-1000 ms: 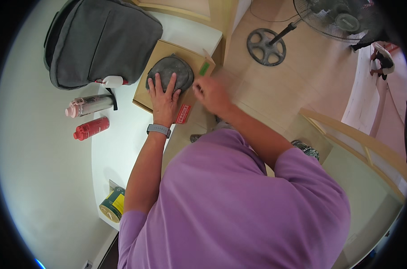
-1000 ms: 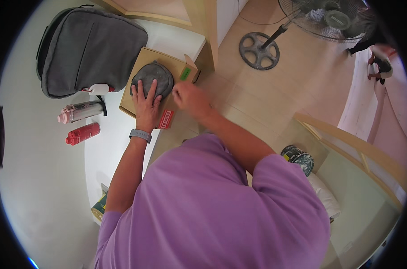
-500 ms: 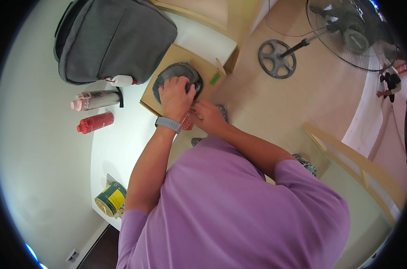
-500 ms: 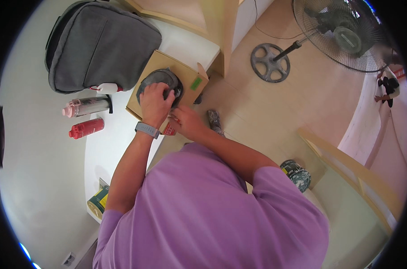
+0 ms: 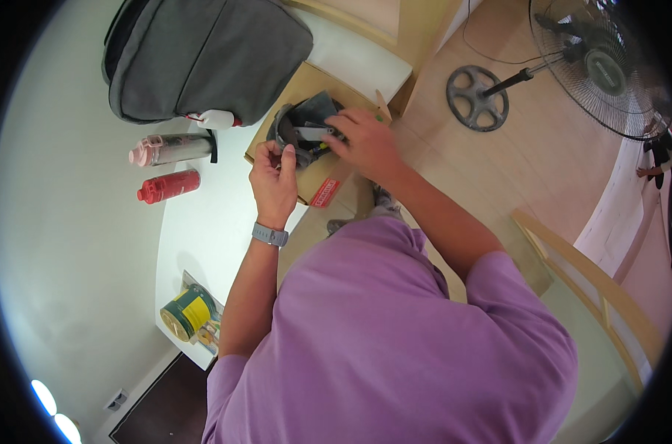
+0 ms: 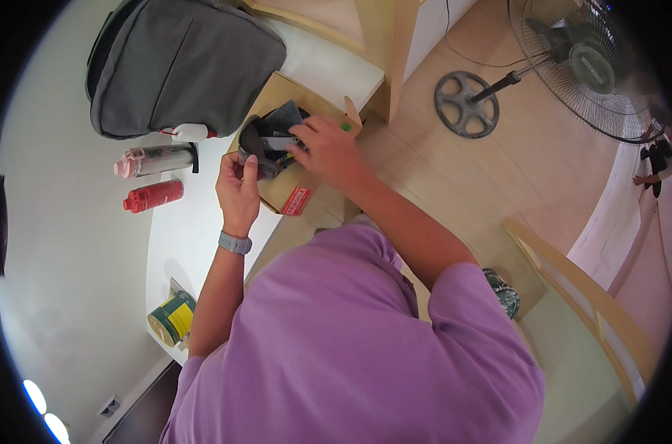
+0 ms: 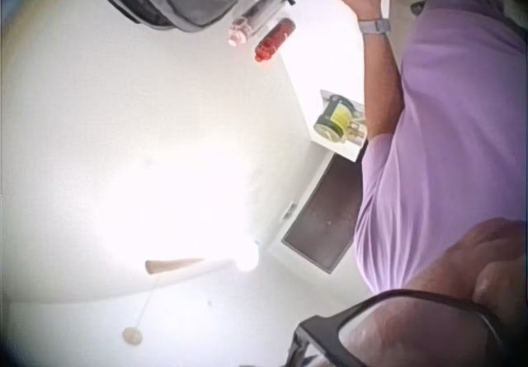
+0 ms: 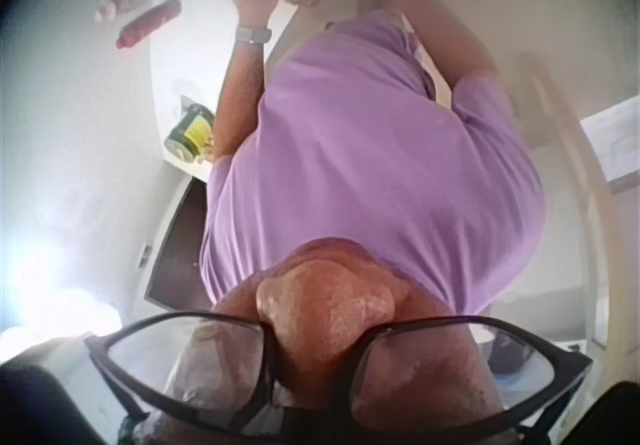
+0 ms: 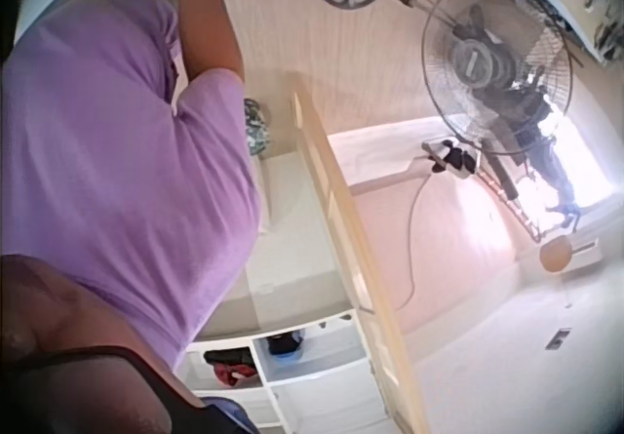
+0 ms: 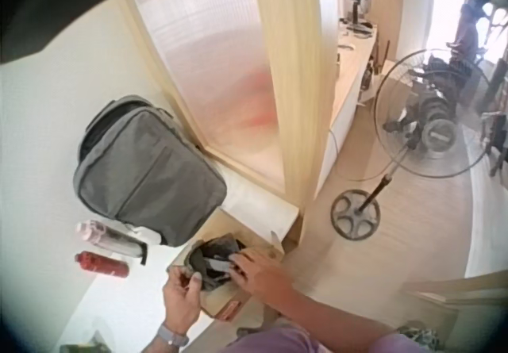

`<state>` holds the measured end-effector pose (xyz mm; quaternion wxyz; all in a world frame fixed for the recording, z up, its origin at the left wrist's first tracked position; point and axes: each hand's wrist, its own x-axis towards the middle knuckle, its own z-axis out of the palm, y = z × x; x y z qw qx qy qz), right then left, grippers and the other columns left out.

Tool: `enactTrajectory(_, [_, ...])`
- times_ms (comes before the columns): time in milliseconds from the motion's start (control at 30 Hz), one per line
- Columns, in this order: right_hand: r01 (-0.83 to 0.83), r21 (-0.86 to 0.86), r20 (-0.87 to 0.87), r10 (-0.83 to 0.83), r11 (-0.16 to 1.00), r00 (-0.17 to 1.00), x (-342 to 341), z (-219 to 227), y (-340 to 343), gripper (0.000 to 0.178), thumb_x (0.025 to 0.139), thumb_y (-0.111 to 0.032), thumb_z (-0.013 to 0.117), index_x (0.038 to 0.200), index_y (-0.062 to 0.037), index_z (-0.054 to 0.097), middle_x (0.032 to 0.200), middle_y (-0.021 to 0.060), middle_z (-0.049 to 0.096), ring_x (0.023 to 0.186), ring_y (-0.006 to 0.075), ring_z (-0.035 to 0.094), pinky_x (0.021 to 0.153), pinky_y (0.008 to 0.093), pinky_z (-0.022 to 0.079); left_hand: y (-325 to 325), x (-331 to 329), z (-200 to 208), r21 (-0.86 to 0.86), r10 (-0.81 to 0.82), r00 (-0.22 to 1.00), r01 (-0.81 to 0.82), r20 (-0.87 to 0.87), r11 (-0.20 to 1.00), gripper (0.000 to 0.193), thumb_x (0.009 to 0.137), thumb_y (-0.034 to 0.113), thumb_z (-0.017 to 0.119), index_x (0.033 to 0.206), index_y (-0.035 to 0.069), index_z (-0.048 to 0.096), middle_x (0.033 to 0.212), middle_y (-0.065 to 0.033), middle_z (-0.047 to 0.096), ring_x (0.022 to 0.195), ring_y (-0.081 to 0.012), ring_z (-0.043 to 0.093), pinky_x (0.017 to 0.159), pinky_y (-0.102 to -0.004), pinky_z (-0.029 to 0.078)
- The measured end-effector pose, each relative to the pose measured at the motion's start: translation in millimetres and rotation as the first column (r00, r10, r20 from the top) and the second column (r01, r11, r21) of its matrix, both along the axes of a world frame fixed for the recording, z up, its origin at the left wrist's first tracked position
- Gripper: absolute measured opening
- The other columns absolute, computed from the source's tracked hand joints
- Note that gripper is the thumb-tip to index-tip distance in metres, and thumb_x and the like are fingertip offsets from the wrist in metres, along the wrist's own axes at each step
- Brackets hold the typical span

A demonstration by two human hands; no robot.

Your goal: The person stirs a yellow substance in a small container using a wooden stick. They then transfer some of the substance into a smaller cup and continue stirring. The person also opens a larger paint can and uses the stick to scoop more substance into the small cup.

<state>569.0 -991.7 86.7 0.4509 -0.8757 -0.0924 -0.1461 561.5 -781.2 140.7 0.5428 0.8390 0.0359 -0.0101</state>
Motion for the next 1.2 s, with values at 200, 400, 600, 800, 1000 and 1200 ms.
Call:
enactTrajectory(200, [-0.237, -0.341, -0.09, 0.219, 0.91, 0.972, 37, 3, 23, 0.03, 0.091, -0.025, 0.08, 0.113, -0.0055, 0.076, 0.109, 0.0108, 0.067, 0.11, 0.0313, 0.062, 0.091, 0.0443, 0.056, 2, -3, -6, 0.056, 0.029, 1.0, -0.028, -0.01, 0.998, 0.02, 0.109, 0.017, 0.068, 0.108, -0.001, 0.059, 0.094, -0.0039, 0.068, 0.082, -0.0095, 0.064, 0.076, -0.0276, 0.056])
enactTrajectory(400, [-0.094, 0.414, -0.52, 0.32, 0.905, 0.792, 2, 23, -59, 0.037, 0.104, -0.025, 0.069, 0.133, -0.0016, 0.069, 0.123, 0.0132, 0.072, 0.1, 0.0256, 0.069, 0.089, 0.0393, 0.057, 8, -14, -7, -0.196, 0.102, 0.991, -0.118, -0.09, 0.973, 0.019, 0.111, 0.017, 0.066, 0.108, 0.001, 0.058, 0.093, -0.0038, 0.067, 0.082, -0.0088, 0.065, 0.079, -0.0298, 0.061])
enactTrajectory(600, [0.23, 0.97, -0.211, 0.733, 0.077, 0.647, -33, 60, -78, 0.056, 0.109, -0.024, 0.058, 0.159, -0.0041, 0.043, 0.114, 0.0122, 0.068, 0.089, 0.0183, 0.064, 0.08, 0.0317, 0.053, 8, -15, -22, 0.012, -0.019, 0.997, 0.02, -0.079, 1.0, 0.025, 0.111, 0.022, 0.065, 0.106, -0.001, 0.058, 0.084, -0.0067, 0.064, 0.08, -0.0135, 0.064, 0.073, -0.0349, 0.056])
enactTrajectory(800, [0.153, 0.979, -0.007, 0.73, -0.134, 0.684, -27, 66, -61, 0.067, 0.112, -0.048, 0.055, 0.16, -0.0031, 0.046, 0.102, 0.0018, 0.06, 0.079, 0.0103, 0.053, 0.073, 0.0276, 0.044, -5, -8, -27, 0.315, -0.126, 0.991, 0.136, -0.053, 0.939, 0.03, 0.112, 0.028, 0.063, 0.111, -0.002, 0.065, 0.094, -0.0189, 0.073, 0.085, -0.0296, 0.071, 0.08, -0.0407, 0.056])
enactTrajectory(1000, [0.156, 0.978, -0.023, 0.678, -0.136, 0.735, -37, 86, -63, 0.071, 0.11, -0.055, 0.057, 0.16, -0.0059, 0.044, 0.099, 0.0, 0.057, 0.077, 0.0086, 0.05, 0.07, 0.0262, 0.042, 0, -3, -31, 0.24, -0.207, 0.972, 0.228, -0.11, 0.944, 0.031, 0.112, 0.028, 0.063, 0.116, -0.002, 0.066, 0.103, -0.0174, 0.076, 0.093, -0.0277, 0.073, 0.083, -0.0394, 0.057])
enactTrajectory(1200, [0.118, 0.985, -0.013, 0.639, -0.122, 0.769, -34, 84, -54, 0.066, 0.111, -0.056, 0.055, 0.155, -0.0063, 0.051, 0.095, -0.0028, 0.054, 0.073, 0.0058, 0.042, 0.065, 0.021, 0.034, 6, -6, -29, 0.185, -0.241, 0.965, 0.257, -0.103, 0.949, 0.034, 0.113, 0.029, 0.061, 0.128, -0.001, 0.066, 0.107, -0.0144, 0.076, 0.099, -0.0212, 0.071, 0.088, -0.0357, 0.056])
